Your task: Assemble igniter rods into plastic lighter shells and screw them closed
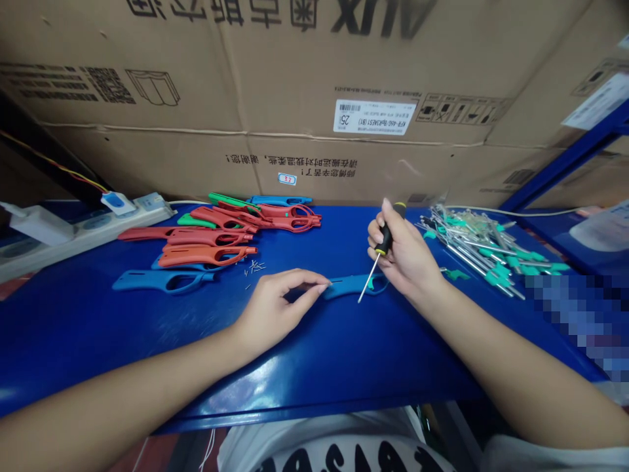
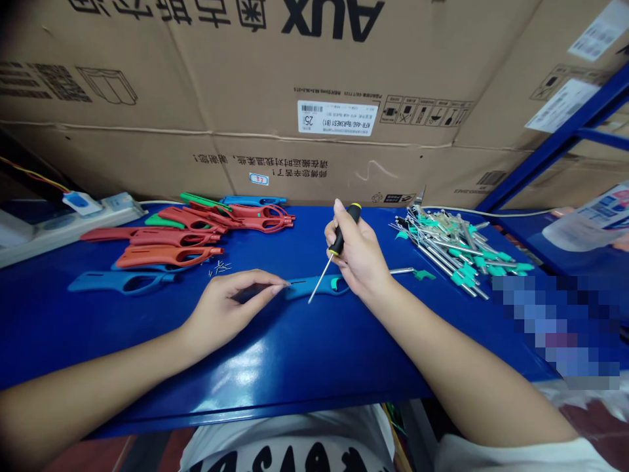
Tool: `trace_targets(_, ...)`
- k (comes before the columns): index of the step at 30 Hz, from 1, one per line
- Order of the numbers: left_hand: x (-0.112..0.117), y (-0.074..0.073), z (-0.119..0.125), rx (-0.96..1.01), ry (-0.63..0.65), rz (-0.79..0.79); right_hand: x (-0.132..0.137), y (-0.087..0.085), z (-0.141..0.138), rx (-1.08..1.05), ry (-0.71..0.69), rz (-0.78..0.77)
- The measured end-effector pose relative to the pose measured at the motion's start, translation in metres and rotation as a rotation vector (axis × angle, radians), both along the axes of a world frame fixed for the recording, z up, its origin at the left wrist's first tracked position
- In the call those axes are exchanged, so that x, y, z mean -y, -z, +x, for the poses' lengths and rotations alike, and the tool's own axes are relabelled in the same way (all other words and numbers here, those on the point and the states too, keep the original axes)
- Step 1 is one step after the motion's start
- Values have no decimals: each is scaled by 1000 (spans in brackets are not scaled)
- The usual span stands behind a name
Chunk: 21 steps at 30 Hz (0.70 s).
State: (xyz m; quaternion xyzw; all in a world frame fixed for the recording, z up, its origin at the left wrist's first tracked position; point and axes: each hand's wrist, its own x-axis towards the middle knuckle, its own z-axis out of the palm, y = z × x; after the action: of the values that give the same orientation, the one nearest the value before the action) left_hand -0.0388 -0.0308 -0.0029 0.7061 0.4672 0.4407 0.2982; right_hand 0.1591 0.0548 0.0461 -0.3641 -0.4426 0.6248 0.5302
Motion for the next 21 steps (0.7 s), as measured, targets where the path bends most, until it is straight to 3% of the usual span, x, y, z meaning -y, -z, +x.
trace_targets(6,-1,-1,0,-7,46,87,0,2,0,-7,-33,-19)
trace_targets(12,0,2,1,25,19,5,-2,3,0,-42,6,-11)
trace_targets(21,0,4,1,50,44,-18,7,2,0,39,-7,145)
